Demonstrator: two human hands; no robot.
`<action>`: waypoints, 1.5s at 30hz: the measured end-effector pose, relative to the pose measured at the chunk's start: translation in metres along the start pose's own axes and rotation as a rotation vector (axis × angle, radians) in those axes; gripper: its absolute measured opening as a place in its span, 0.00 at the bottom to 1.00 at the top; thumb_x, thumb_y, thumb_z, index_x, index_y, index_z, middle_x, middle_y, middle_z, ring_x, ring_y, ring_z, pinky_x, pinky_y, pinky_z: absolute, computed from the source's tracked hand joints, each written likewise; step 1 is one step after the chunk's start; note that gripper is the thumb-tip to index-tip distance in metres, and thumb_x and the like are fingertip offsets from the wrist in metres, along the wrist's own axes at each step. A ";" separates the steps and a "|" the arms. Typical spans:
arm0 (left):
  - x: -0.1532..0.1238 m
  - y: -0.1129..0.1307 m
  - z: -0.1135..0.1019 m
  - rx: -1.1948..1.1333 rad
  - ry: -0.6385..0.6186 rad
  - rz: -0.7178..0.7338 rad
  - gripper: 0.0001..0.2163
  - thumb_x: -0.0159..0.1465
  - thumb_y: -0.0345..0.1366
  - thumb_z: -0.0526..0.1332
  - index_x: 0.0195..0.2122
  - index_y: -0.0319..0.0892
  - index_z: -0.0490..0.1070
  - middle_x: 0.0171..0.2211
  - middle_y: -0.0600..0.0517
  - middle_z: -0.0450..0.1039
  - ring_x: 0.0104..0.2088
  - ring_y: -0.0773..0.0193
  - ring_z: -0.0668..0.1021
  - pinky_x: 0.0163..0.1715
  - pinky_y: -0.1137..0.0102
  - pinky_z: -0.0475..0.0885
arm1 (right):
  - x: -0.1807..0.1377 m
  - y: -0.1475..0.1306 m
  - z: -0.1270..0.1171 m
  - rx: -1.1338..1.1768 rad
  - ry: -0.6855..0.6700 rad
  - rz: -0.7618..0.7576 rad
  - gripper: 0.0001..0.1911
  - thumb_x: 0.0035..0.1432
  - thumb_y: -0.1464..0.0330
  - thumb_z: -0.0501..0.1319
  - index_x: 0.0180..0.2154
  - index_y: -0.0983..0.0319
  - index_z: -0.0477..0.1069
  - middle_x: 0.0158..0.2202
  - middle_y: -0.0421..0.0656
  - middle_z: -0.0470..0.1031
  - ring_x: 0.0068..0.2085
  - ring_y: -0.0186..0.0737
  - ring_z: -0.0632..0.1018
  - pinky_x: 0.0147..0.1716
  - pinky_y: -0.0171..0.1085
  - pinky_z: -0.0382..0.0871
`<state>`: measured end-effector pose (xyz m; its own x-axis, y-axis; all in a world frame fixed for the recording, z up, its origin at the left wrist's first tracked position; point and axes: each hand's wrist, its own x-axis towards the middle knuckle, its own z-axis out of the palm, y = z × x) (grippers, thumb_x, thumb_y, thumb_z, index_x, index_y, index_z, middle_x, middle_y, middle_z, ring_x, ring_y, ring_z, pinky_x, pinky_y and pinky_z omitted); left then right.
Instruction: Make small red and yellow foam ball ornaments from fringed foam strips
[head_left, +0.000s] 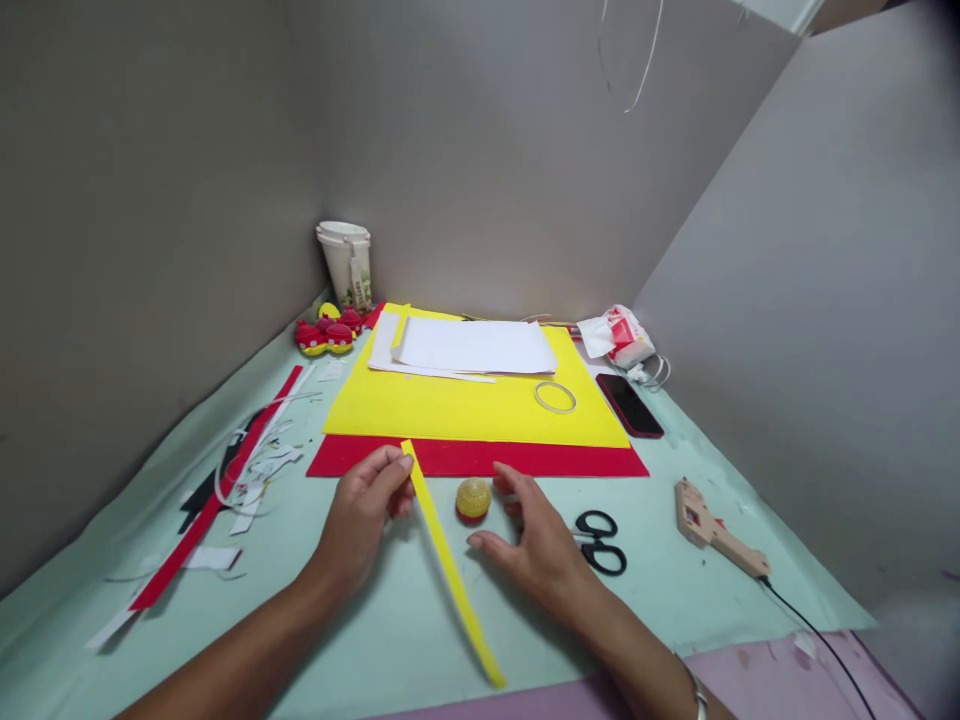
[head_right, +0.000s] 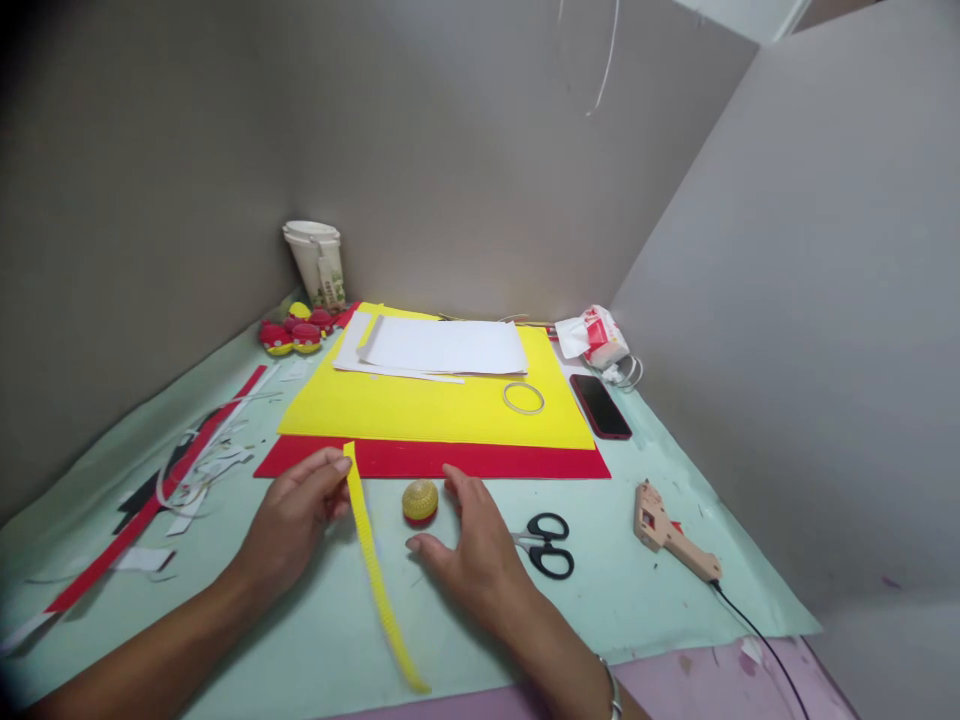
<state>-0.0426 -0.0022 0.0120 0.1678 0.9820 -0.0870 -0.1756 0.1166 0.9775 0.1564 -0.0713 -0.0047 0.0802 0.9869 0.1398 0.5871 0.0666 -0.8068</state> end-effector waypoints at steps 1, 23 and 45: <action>-0.001 0.000 0.001 -0.005 -0.039 -0.005 0.12 0.62 0.43 0.61 0.26 0.43 0.64 0.19 0.59 0.63 0.21 0.70 0.64 0.22 0.76 0.60 | -0.002 -0.002 -0.003 0.010 0.016 0.002 0.34 0.51 0.66 0.67 0.59 0.60 0.60 0.54 0.50 0.70 0.52 0.48 0.73 0.50 0.46 0.68; -0.038 0.009 0.022 0.073 -0.396 -0.036 0.13 0.65 0.46 0.58 0.41 0.41 0.69 0.32 0.50 0.76 0.24 0.67 0.74 0.26 0.71 0.66 | -0.052 -0.025 -0.002 0.685 -0.268 0.331 0.23 0.60 0.50 0.59 0.40 0.66 0.73 0.21 0.40 0.74 0.18 0.29 0.70 0.20 0.29 0.62; -0.027 0.017 0.018 0.101 -0.186 -0.170 0.15 0.62 0.49 0.61 0.35 0.41 0.72 0.22 0.54 0.75 0.21 0.66 0.74 0.20 0.74 0.66 | -0.051 0.042 -0.080 -0.517 0.089 -0.165 0.13 0.63 0.70 0.54 0.46 0.60 0.73 0.45 0.50 0.76 0.47 0.50 0.76 0.46 0.47 0.72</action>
<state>-0.0327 -0.0290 0.0345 0.3635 0.9042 -0.2241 -0.0334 0.2531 0.9669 0.2415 -0.1302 -0.0002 0.0078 0.9517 0.3068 0.9152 0.1168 -0.3856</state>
